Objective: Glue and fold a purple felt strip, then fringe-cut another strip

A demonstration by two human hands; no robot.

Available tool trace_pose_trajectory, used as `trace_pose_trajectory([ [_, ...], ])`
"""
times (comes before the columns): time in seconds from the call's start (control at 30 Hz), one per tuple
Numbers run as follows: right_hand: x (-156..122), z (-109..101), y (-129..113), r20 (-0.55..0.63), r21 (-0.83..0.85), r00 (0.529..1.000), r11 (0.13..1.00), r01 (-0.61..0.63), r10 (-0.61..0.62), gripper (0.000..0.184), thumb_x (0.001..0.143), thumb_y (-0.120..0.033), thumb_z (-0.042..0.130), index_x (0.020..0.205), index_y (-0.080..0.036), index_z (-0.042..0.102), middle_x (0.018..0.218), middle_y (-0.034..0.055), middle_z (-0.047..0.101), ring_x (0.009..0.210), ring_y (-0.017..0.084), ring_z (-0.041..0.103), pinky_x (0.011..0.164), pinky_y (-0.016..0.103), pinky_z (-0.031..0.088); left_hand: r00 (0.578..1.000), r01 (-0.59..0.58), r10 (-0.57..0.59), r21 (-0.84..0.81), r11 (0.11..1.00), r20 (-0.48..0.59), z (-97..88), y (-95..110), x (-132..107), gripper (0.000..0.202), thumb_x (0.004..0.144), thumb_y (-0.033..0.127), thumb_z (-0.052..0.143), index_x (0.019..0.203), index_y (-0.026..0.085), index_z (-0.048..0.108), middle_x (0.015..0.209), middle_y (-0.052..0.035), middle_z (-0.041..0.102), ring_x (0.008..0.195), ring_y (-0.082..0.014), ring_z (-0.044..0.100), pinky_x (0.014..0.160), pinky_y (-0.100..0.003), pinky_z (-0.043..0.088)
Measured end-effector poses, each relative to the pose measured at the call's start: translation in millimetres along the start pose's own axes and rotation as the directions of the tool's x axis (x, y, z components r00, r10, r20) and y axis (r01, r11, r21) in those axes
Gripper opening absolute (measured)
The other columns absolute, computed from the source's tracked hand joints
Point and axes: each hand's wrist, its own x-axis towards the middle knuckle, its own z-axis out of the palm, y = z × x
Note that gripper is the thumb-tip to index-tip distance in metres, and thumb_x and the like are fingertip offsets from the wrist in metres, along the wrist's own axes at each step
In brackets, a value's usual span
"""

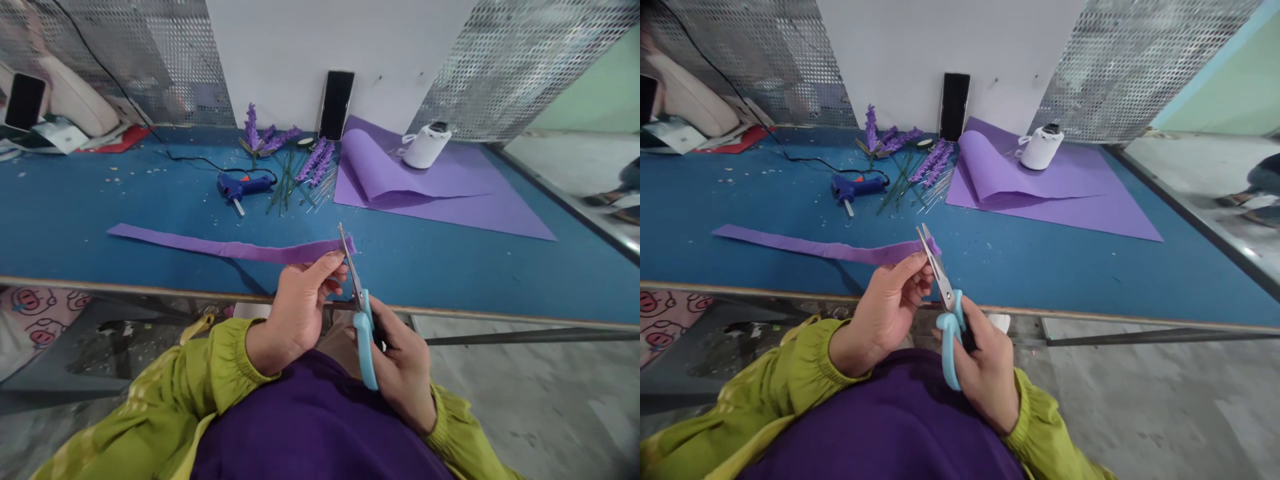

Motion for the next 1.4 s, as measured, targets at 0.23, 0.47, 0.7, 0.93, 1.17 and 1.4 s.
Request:
trace_pose_trajectory([
  [0.23,-0.4,0.4,-0.1,0.043,0.197,0.993,0.973,-0.12,0.114,0.044,0.083,-0.024,0.073,0.126,-0.026,0.065,0.096,-0.0002,0.072,0.089,0.014,0.07,0.083,0.02,0.055,0.999,0.046,-0.045,-0.039,0.998,0.03,-3.6,1.3,1.6,0.021,0.065,0.029,0.086,0.072,0.014,0.074,0.066,-0.0008,0.071,0.061,-0.0094,0.063,0.054,-0.019,0.047],
  [0.47,1.3,-0.3,-6.6,0.092,0.389,0.967,0.885,-0.256,0.239,0.037,0.081,-0.025,0.073,0.118,-0.026,0.07,0.074,-0.0036,0.062,0.053,0.006,0.047,0.046,0.016,0.041,0.995,0.077,-0.075,-0.041,0.996,0.059,-7.1,6.6,3.8,0.023,0.068,0.035,0.083,0.068,0.014,0.073,0.064,-0.0014,0.07,0.061,-0.0101,0.063,0.052,-0.019,0.048],
  [0.7,-0.2,-1.2,-5.6,0.099,0.398,0.963,0.877,-0.27,0.252,0.039,0.08,-0.025,0.073,0.119,-0.026,0.071,0.072,-0.003,0.06,0.052,0.006,0.045,0.043,0.017,0.038,0.994,0.091,-0.089,-0.026,0.996,0.061,-6.8,7.4,4.4,0.023,0.063,0.034,0.086,0.068,0.015,0.074,0.067,-0.0021,0.071,0.063,-0.0112,0.063,0.052,-0.02,0.047],
  [0.93,0.9,0.0,-4.2,0.087,0.377,0.968,0.892,-0.249,0.234,0.039,0.08,-0.025,0.072,0.119,-0.025,0.071,0.072,-0.0025,0.06,0.051,0.006,0.045,0.042,0.017,0.038,0.997,0.069,-0.07,0.032,0.997,0.037,-8.7,8.1,3.1,0.022,0.062,0.032,0.087,0.064,0.014,0.075,0.064,-0.0025,0.069,0.062,-0.0105,0.061,0.052,-0.02,0.046],
  [1.17,3.6,-1.2,-8.0,0.1,0.388,0.964,0.883,-0.264,0.245,0.037,0.079,-0.029,0.074,0.116,-0.023,0.07,0.073,-0.0023,0.06,0.054,0.007,0.048,0.044,0.018,0.04,0.997,0.059,-0.061,0.06,0.996,0.035,-7.8,6.4,3.5,0.022,0.063,0.033,0.087,0.066,0.014,0.076,0.066,-0.0029,0.07,0.062,-0.0104,0.061,0.051,-0.02,0.045],
  [1.4,3.0,1.8,-9.1,0.104,0.348,0.978,0.914,-0.207,0.182,0.039,0.077,-0.023,0.076,0.115,-0.024,0.067,0.078,-0.0028,0.065,0.068,0.01,0.06,0.061,0.017,0.05,0.999,0.006,-0.004,0.034,0.999,-0.051,-3.7,6.0,3.4,0.022,0.061,0.032,0.087,0.067,0.015,0.075,0.063,-0.001,0.068,0.059,-0.0085,0.059,0.05,-0.019,0.042],
])
